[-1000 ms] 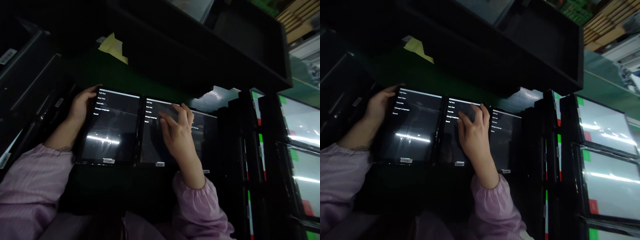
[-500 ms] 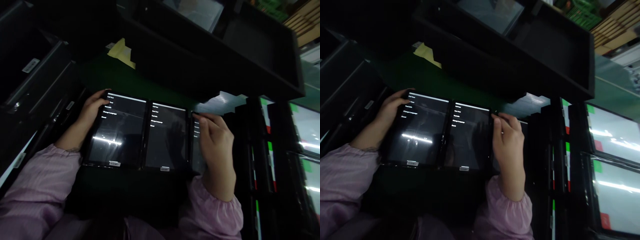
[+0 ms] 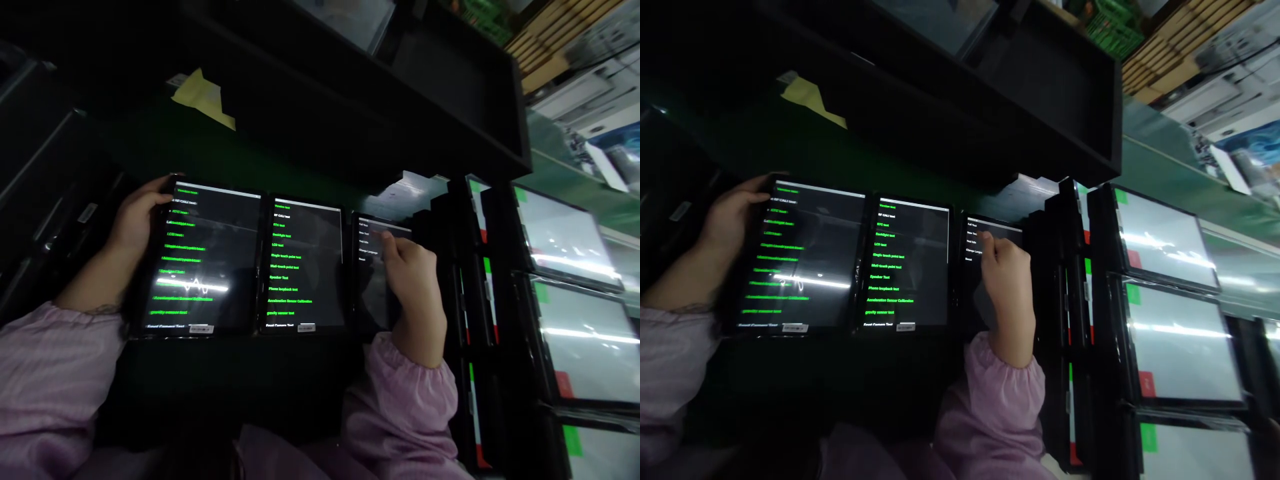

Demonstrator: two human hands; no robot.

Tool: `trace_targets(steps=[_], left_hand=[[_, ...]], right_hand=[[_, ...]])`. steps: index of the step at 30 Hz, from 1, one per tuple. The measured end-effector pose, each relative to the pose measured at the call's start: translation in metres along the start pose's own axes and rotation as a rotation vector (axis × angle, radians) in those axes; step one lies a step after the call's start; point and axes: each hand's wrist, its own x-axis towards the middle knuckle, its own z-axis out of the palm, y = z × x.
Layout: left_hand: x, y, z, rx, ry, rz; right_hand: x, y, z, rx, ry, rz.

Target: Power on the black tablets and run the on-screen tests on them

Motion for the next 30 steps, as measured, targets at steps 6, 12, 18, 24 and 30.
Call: trace_targets(steps=[6, 12, 18, 24, 30], left_hand=[[-0.002, 0.002, 0.0, -0.004, -0.014, -0.015], [-0.006, 0.007, 0.001, -0.016, -0.082, -0.016], [-0.01, 0.009, -0.006, -0.012, -0.18, -0.05], [-0.007, 0.003, -0.016, 0.016, -0.269, -0.062], [-0.004, 0.004, -0.016, 0.054, -0.29, -0.058]], right_hand=[[-0.017, -0.03, 0.019, 0.181, -0.036, -0.348], [-0.025, -0.045, 0.039, 0.176, -0.15, -0.414], [-0.028, -0.041, 0.043, 0.181, -0.193, -0.433], [-0.025, -0.031, 0.028, 0.191, -0.056, -0.455], [-0.015, -0.009, -0.007, 0.083, 0.026, -0.242]])
